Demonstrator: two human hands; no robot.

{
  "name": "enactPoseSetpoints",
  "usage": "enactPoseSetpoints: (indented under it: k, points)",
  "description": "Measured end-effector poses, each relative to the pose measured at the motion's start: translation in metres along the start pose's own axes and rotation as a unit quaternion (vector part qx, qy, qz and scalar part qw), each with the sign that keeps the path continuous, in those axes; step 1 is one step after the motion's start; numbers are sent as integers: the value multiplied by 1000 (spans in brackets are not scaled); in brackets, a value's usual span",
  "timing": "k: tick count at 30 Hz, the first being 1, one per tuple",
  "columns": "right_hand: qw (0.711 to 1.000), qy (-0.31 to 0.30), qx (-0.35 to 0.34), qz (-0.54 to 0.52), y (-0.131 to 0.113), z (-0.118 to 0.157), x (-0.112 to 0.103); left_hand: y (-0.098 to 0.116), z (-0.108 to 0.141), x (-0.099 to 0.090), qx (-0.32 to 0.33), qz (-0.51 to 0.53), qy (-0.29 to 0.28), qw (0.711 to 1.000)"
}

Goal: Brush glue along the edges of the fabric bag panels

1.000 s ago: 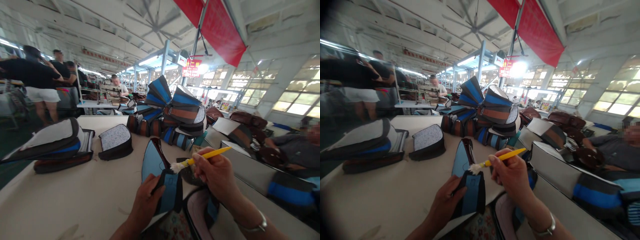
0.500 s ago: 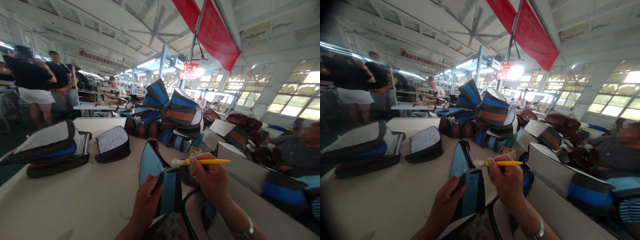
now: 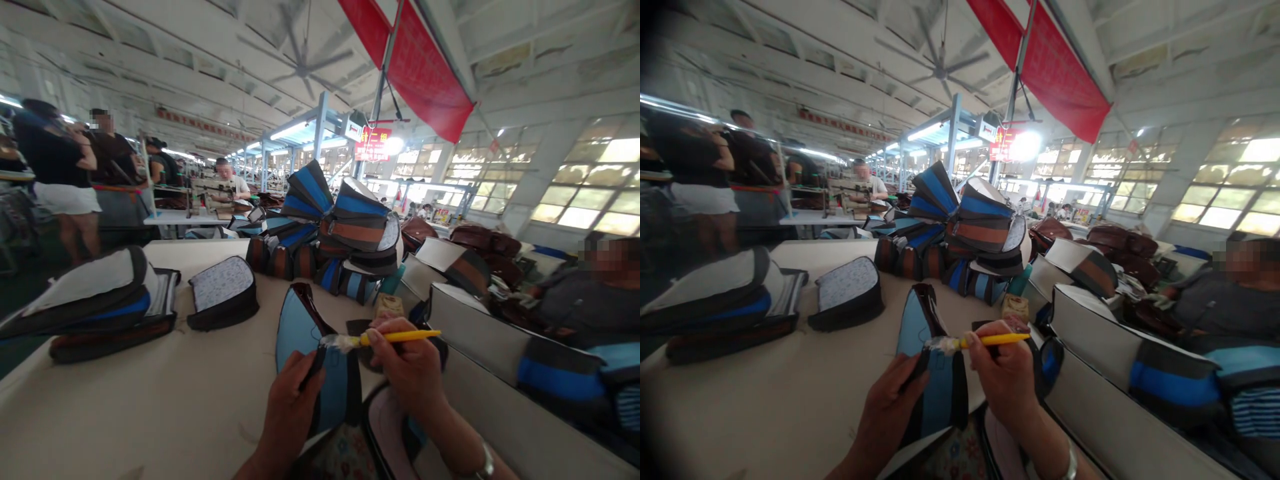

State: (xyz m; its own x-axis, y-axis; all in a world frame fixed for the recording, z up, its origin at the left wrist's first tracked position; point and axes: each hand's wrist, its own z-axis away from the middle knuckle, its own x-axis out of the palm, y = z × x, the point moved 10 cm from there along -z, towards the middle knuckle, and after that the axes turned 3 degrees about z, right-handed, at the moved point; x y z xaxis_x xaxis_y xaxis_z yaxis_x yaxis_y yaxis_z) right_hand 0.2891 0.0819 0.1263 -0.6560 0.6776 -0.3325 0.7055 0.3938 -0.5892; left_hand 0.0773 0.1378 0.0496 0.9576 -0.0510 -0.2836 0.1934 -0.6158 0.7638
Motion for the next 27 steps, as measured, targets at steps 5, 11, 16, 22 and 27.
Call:
enactPoseSetpoints:
  k: [5,11,16,22,27]
  points:
    - [999,20,-5,35,-13,-6,-9,39,12,5,220,-161,29,962]
    - [996,-63,-58,25,-45,-15,0,57,23,20,316,-252,57,913]
    - [989,-64,-97,86,-48,-20,-2,57,25,26,329,-276,46,902]
    - [971,-133,-160,114,-63,-13,19,55,28,32,337,-294,28,894]
    - [971,-119,-169,120,-70,-17,21,49,26,29,308,-257,24,916]
